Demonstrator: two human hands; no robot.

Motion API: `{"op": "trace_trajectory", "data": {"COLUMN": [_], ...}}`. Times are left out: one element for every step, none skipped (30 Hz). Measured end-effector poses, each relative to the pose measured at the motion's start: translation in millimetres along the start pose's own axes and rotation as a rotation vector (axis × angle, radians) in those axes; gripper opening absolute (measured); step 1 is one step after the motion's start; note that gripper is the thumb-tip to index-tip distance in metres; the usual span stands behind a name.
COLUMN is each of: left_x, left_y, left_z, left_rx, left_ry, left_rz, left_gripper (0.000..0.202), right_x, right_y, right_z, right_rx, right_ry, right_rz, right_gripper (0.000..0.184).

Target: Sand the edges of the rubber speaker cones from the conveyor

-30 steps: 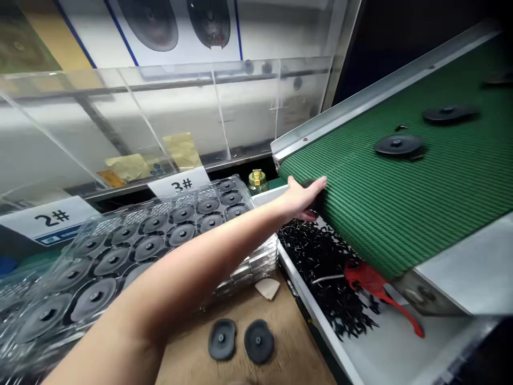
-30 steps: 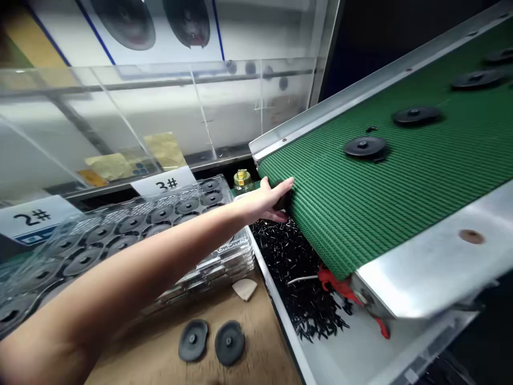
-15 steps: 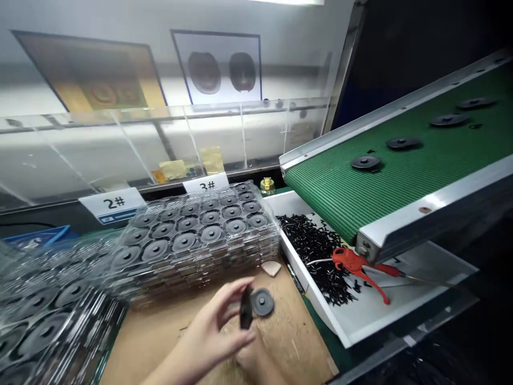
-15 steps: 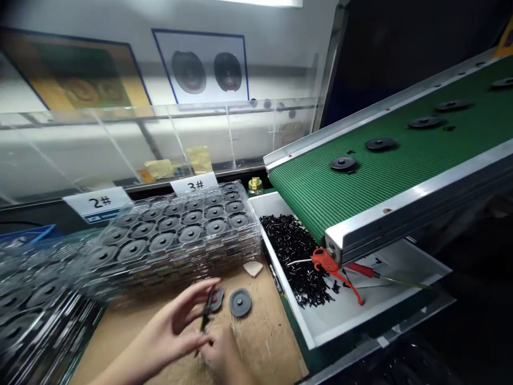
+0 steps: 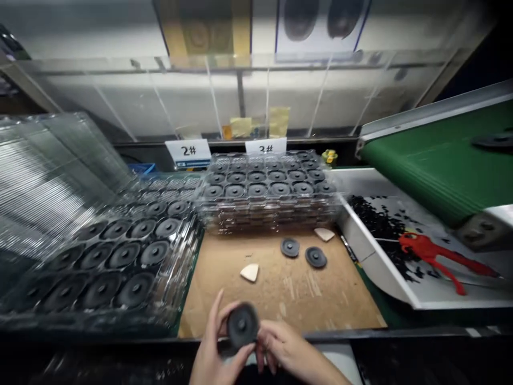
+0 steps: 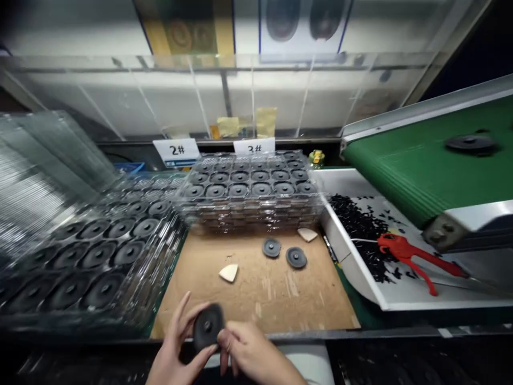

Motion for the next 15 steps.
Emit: {"op": "trace_trajectory", "data": {"left_x": [-4.2,-7.3,-8.6,-8.7,-7.7,-5.7,-3.0,-0.1,2.9,5.4,7.2,8.3,9.0,9.8,10.9], "left_y": [2,4,7,8,9,10,10,9,9,9,9,10,11,14,17], "left_z": [-9,-16,-20,-22,-22,-20,-16,-11,-6,0,5,10,14,17,20], "left_rx": [-0.061,-0.1,-0.116,-0.122,-0.116,-0.095,-0.065,-0.026,0.017,0.063,0.106,0.145,0.178,0.204,0.224], "left_ry": [0.042,0.055,0.054,0.038,0.005,-0.044,-0.11,-0.191,-0.279,-0.37,-0.461,-0.547,-0.627,-0.702,-0.77], "left_rz": [0.011,0.021,0.024,0.027,0.029,0.025,0.018,0.005,-0.012,-0.028,-0.037,-0.038,-0.032,-0.023,-0.015], "left_gripper": [0.076,0.074,0.073,0.073,0.074,0.076,0.078,0.08,0.082,0.084,0.086,0.087,0.088,0.087,0.085], "right_x": [-4,-6,-6,-7,-7,-9,-12,-17,-22,-29,-35,-42,-49,-56,-61], "right_y": [0,1,2,3,4,5,6,8,11,14,17,21,25,29,33], "right_z": [2,3,5,7,8,10,11,11,12,12,11,11,11,11,11], "right_rx": [-0.013,-0.024,-0.034,-0.043,-0.053,-0.062,-0.073,-0.084,-0.095,-0.105,-0.115,-0.122,-0.128,-0.132,-0.134], "right_ry": [0.041,0.08,0.117,0.152,0.183,0.213,0.238,0.259,0.275,0.286,0.292,0.292,0.285,0.273,0.253], "right_rz": [-0.011,-0.034,-0.06,-0.085,-0.105,-0.121,-0.131,-0.136,-0.138,-0.138,-0.136,-0.133,-0.125,-0.111,-0.09], "right_gripper": [0.064,0.064,0.063,0.062,0.061,0.06,0.06,0.059,0.059,0.059,0.059,0.06,0.061,0.062,0.063]}}
Point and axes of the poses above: each hand's wrist, its own y-axis towards the middle knuckle, its own x-axis out of the back of the hand, z = x × y, the point moved 6 cm from there along y, towards the middle knuckle
